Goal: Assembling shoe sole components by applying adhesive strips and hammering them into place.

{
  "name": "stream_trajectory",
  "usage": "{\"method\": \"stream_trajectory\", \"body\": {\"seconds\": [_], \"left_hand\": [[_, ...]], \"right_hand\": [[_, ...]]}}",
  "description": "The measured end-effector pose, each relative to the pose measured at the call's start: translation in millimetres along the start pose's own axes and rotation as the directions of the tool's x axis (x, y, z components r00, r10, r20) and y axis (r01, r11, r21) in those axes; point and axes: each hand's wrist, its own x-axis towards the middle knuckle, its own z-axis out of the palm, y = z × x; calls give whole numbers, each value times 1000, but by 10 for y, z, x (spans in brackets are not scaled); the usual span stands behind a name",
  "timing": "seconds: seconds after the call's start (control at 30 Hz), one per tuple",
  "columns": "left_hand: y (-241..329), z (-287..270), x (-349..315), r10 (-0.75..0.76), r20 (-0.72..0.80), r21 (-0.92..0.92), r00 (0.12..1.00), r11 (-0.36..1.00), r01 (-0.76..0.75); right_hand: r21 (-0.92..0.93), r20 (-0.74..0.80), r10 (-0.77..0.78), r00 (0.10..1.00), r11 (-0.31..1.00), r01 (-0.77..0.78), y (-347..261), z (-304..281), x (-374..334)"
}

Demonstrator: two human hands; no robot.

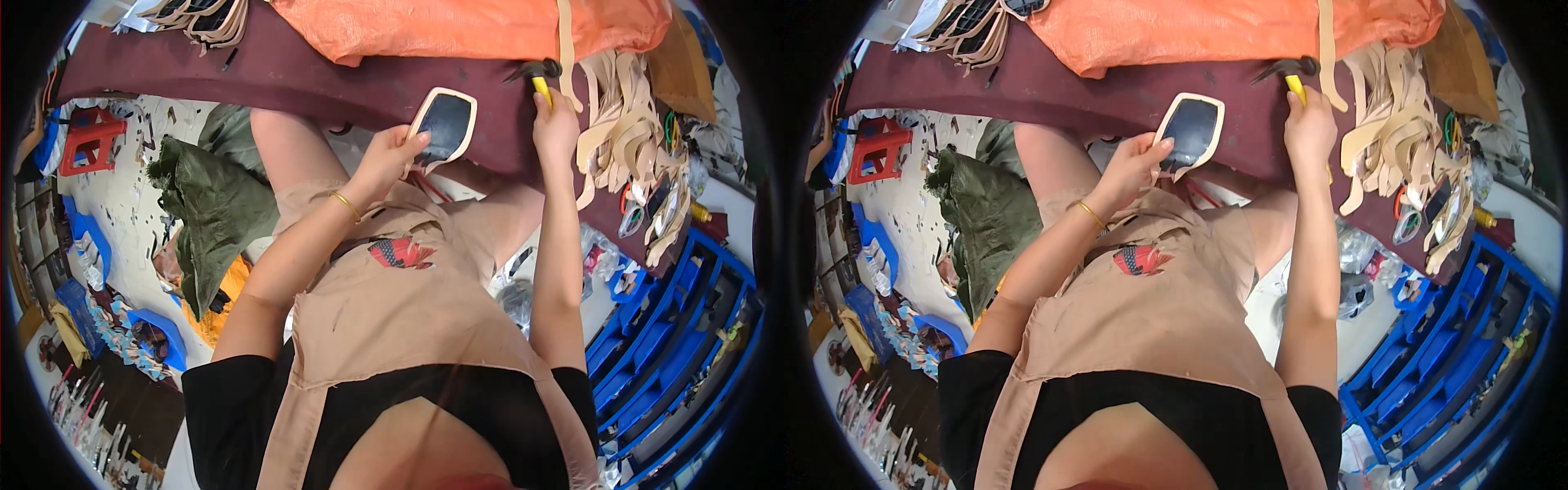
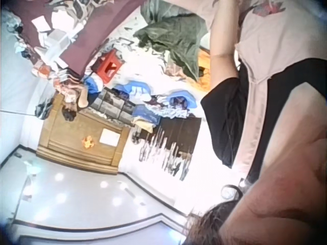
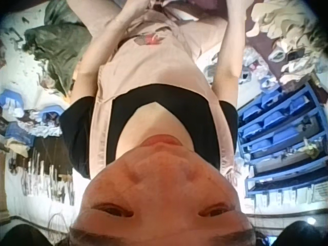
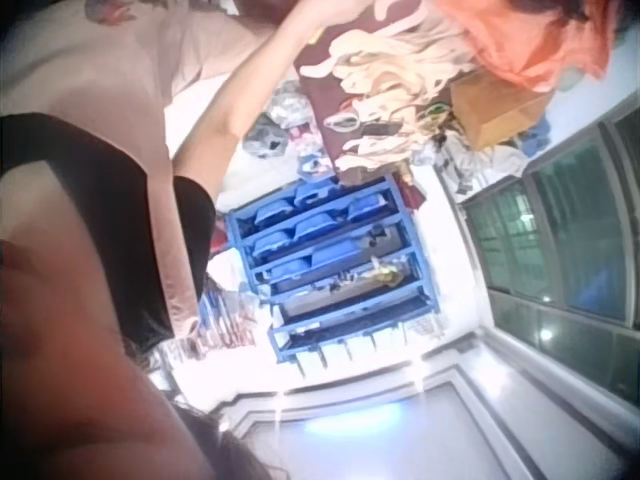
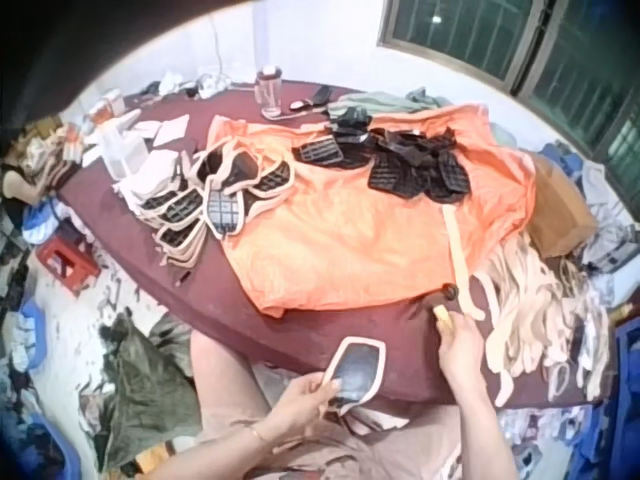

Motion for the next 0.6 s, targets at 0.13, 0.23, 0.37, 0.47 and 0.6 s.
{"method": "stream_trajectory", "body": {"seconds": [0.13, 0.23, 0.37, 0.47, 0.6], "left_hand": [[-42, 23, 17, 68, -120, 13, 990, 998, -67], [-78, -42, 63, 34, -87, 73, 996, 997, -28], [-86, -28, 22, 44, -113, 63, 993, 997, -37], [-61, 80, 44, 75, -137, 19, 988, 997, -73], [-63, -31, 79, 33, -100, 62, 994, 998, -27]], "right_hand": [[622, 184, 273, 944, 711, -327, -796, -525, -189], [460, 234, -216, 948, 883, 88, -976, -420, -220], [526, 177, -119, 977, 850, 8, -1200, -730, -88], [482, 114, 11, 993, 874, -65, -861, -570, -400], [465, 361, 225, 905, 797, -384, -528, -624, -442]]}}
